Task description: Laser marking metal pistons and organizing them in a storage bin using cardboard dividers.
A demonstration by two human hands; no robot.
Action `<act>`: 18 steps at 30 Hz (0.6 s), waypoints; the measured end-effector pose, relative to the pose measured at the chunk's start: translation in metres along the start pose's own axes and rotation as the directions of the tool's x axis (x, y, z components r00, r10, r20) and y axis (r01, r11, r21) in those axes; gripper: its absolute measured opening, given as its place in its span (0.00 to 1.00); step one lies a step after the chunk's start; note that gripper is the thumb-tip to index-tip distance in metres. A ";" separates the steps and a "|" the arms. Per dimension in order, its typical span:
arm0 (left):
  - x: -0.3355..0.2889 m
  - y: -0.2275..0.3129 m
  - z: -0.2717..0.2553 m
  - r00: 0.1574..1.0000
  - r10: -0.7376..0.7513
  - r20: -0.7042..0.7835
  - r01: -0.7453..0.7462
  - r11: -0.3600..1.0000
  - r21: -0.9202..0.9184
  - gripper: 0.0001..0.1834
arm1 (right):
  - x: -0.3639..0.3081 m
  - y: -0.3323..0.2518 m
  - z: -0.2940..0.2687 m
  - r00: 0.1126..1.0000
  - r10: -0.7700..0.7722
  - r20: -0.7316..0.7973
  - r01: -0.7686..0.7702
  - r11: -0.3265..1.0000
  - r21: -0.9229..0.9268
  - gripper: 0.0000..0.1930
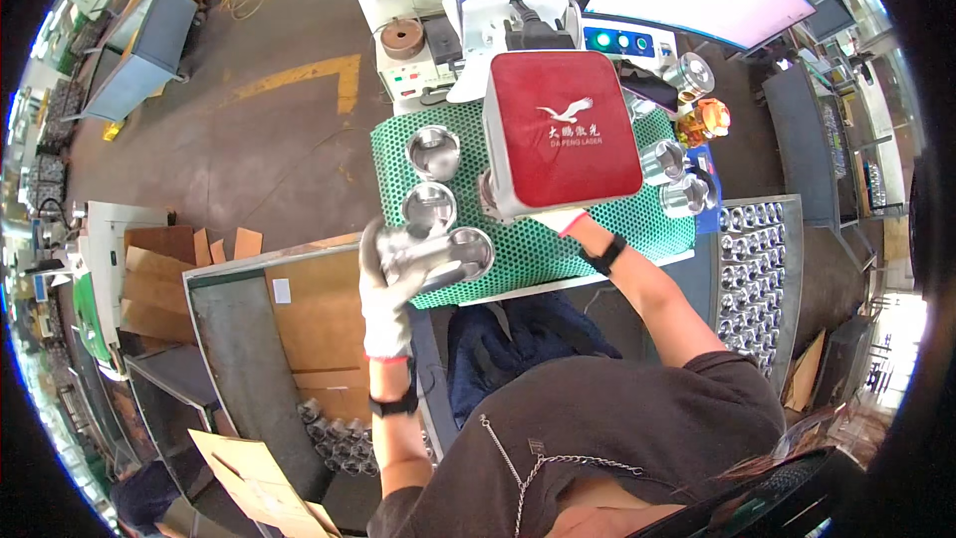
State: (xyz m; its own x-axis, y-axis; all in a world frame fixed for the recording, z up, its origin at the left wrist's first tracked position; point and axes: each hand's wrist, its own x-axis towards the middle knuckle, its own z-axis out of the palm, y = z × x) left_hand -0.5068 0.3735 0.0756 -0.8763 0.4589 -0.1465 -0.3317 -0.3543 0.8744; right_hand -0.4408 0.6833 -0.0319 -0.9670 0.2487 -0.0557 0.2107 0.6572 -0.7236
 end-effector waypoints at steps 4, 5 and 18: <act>-0.071 -0.003 -0.057 0.969 -0.156 -0.191 0.124 0.978 -0.168 0.42 | 0.015 -0.021 0.007 0.987 -0.106 -0.119 0.153 0.833 0.531 0.32; -0.105 -0.018 -0.095 0.932 -0.148 -0.332 0.089 0.978 -0.186 0.40 | 0.013 -0.079 -0.004 0.997 0.063 0.042 -0.071 0.961 0.268 0.34; -0.217 -0.035 -0.126 0.771 -0.454 -0.446 0.286 0.873 -0.396 0.23 | 0.015 -0.069 0.025 0.992 0.069 -0.102 -0.082 0.989 -0.126 0.30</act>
State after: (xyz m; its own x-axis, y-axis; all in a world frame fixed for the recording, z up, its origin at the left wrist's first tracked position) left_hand -0.3487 0.1838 0.0187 -0.6809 0.1519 -0.7165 -0.6781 -0.5004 0.5383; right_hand -0.4735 0.6242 0.0004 -0.9305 0.3647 -0.0350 0.3054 0.7194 -0.6239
